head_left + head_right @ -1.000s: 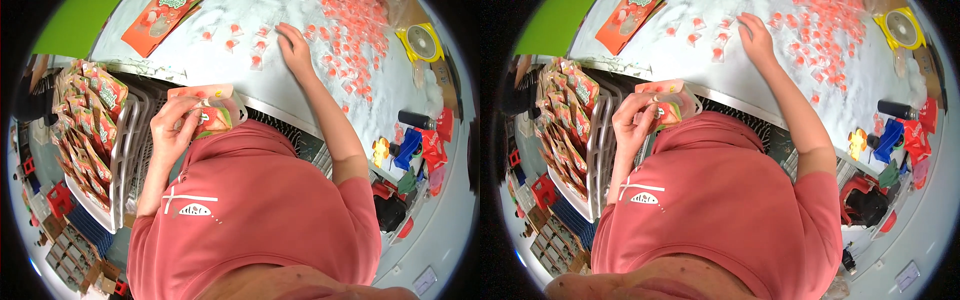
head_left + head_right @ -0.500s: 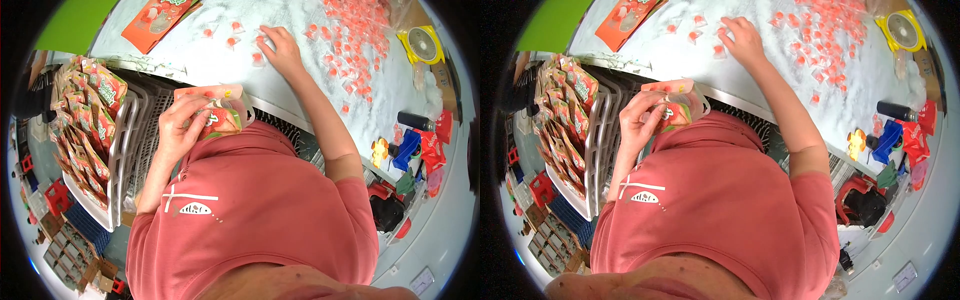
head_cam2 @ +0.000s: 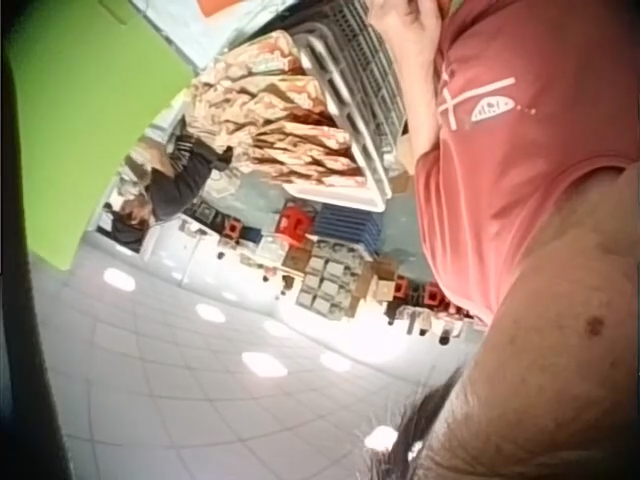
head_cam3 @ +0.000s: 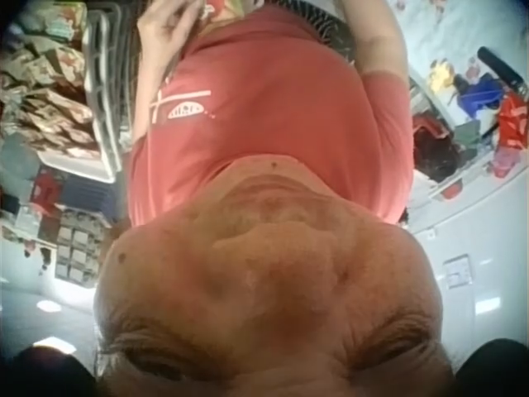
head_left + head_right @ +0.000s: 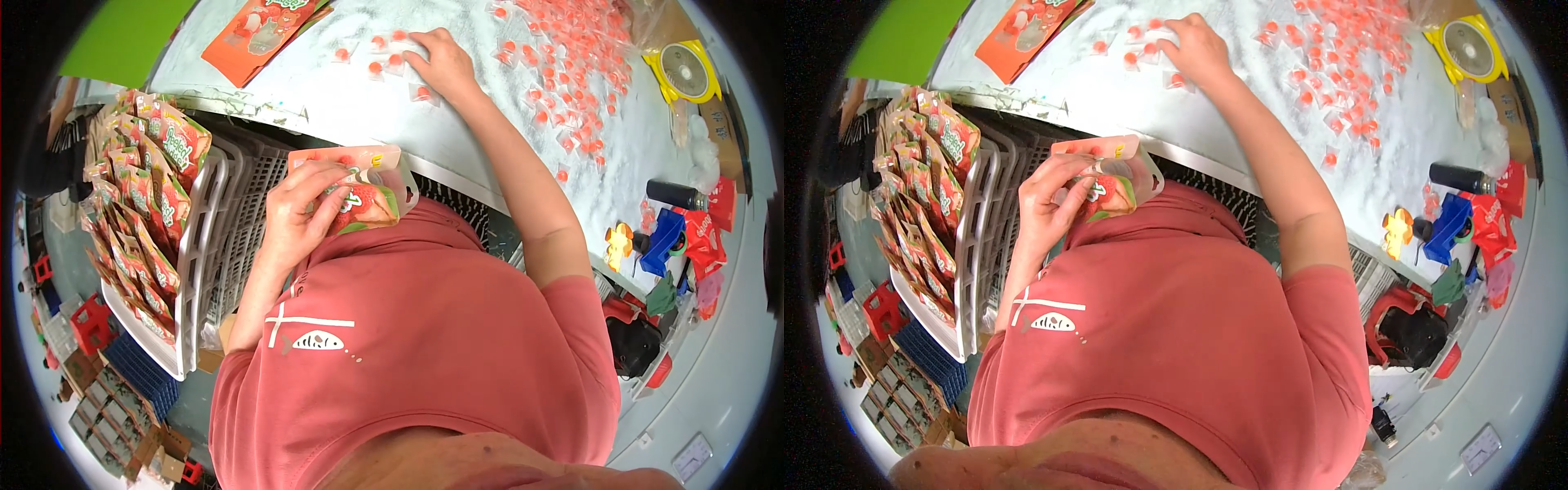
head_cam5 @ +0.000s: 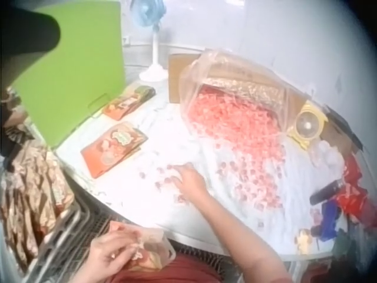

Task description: Filling individual product bags with wrapped candies and organizing the filled bags into a large storage bin.

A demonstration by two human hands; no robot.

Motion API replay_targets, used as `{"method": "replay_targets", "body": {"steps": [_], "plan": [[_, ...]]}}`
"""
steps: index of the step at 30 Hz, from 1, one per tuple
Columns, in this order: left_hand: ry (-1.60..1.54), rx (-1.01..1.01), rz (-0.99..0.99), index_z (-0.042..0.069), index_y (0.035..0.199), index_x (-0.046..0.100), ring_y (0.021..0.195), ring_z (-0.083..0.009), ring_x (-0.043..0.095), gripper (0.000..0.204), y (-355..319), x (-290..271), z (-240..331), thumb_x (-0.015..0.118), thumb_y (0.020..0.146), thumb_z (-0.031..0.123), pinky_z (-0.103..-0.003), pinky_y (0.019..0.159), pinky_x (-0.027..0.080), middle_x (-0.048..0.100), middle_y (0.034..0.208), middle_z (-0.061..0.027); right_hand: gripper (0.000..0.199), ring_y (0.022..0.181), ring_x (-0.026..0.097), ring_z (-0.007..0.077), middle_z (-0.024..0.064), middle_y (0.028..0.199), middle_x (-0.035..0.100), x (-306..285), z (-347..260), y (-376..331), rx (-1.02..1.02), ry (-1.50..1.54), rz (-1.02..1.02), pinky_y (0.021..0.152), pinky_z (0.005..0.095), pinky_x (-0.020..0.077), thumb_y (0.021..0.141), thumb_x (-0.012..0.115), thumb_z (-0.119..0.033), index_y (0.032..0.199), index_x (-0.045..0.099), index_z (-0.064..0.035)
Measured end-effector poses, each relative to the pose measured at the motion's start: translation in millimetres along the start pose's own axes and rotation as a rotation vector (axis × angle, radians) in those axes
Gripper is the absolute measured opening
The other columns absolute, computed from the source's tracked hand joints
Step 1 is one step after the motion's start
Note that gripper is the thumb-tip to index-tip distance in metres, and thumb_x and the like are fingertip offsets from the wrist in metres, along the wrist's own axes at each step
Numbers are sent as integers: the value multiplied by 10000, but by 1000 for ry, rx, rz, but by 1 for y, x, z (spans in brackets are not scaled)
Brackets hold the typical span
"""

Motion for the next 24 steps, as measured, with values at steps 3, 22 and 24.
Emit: {"method": "replay_targets", "body": {"steps": [3, 22, 24], "plan": [[1, 11, -14, 13, 1020, 696, 873, -236, 684, 206, 1, 0, 2, 702, 817, -20, -306, 701, 537, 696, 997, -107, 380, 935, 636, 284, 100, 1068, 626, 6, -8, 0, -34, 56, -42, 833, 398, 520, 856, 690, -340, 1169, 693, -124], [-83, 16, -70, -16, 1019, 686, 863, -232, 666, 191, 8, 9, 17, 686, 831, -51, -297, 734, 530, 688, 1016, -138, 286, 1203, 531, 369, 152, 1257, 598, -81, 80, -39, -23, -295, 369, 1008, 450, 447, 893, 645, -217, 1140, 667, -74], [-88, 27, -80, -15, 1019, 686, 869, -234, 667, 190, 9, 10, 19, 685, 833, -50, -300, 744, 530, 688, 1017, -140, 313, 1236, 505, 387, 165, 1298, 580, -80, 94, -28, -23, -431, 359, 1029, 460, 429, 911, 617, -221, 1189, 647, -82]]}}
Point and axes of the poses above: each hand's wrist, its own y-axis towards the middle knuckle, its own x-axis out of the palm, z = x × y, the point moved 1 cm from there along y, towards the middle knuckle
